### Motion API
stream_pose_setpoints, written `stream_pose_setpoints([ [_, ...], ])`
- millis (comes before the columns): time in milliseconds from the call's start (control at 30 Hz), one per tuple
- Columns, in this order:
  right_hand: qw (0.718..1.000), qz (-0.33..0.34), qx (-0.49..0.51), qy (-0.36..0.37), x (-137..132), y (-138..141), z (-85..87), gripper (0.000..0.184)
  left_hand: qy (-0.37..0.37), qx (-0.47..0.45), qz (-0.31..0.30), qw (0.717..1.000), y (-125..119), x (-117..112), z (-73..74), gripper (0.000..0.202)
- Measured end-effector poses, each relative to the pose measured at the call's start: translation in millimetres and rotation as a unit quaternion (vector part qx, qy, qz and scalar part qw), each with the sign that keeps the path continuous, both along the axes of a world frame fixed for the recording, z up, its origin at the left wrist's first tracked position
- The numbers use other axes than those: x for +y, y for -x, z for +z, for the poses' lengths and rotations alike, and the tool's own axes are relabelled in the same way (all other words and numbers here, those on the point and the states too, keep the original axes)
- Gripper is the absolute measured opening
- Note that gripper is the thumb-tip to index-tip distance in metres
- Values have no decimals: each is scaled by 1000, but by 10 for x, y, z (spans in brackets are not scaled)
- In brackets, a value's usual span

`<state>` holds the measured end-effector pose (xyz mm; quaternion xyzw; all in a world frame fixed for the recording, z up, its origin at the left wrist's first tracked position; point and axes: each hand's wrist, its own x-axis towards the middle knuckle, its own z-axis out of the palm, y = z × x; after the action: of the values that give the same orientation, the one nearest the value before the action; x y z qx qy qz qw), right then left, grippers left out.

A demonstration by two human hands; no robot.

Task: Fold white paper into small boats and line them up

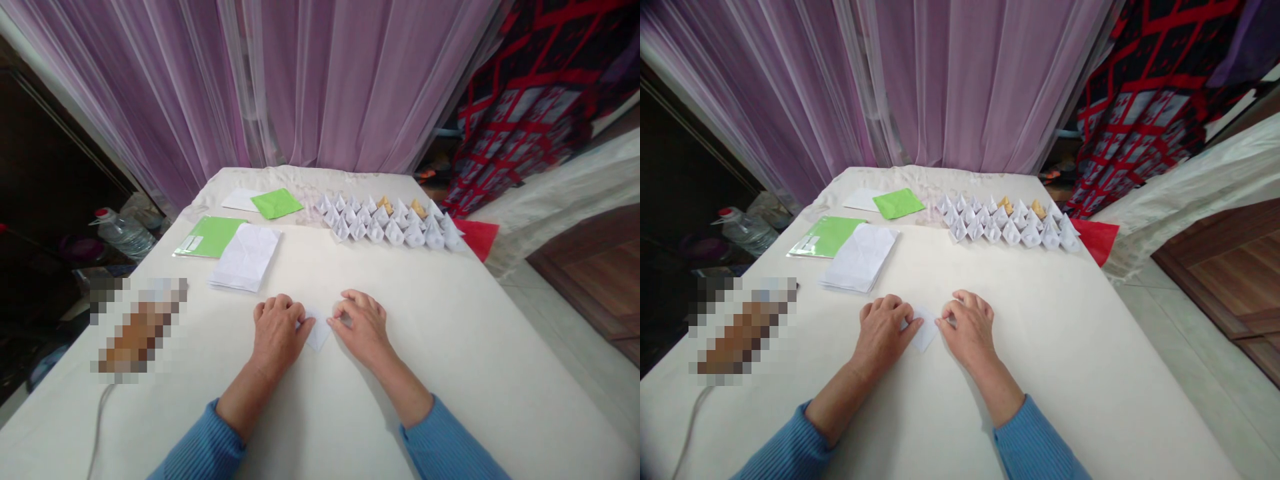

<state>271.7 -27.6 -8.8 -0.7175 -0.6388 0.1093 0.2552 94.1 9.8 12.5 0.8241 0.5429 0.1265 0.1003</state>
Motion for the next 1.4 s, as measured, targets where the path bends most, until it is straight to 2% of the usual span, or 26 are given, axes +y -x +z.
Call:
stream_pose_setpoints([
  [233,1000,1,-6,-9,-5,-2,-9,6,9,-22,-14,1000,163,-22,-47,11],
  [500,1000,4,-1,-18,-1,3,-14,5,5,-21,1,1000,309,-30,-116,12],
  [633,1000,8,3,-15,12,-2,-36,3,13,-35,14,999,355,-29,-100,9],
  [800,999,28,2,-27,24,-13,-71,2,15,-37,21,999,228,12,-31,19],
  [933,998,35,4,-49,9,1,-65,2,11,4,-39,999,35,137,23,27],
  [1067,998,40,10,-49,10,1,-63,3,55,73,-104,990,-82,308,147,26],
  [1167,998,47,16,-39,19,-5,-61,3,84,97,-128,983,-136,418,249,23],
  [1300,998,41,22,-42,11,3,-52,4,125,95,-142,977,-201,514,294,23],
  [1400,997,44,28,-61,9,0,-74,4,161,61,-147,974,-195,557,282,19],
])
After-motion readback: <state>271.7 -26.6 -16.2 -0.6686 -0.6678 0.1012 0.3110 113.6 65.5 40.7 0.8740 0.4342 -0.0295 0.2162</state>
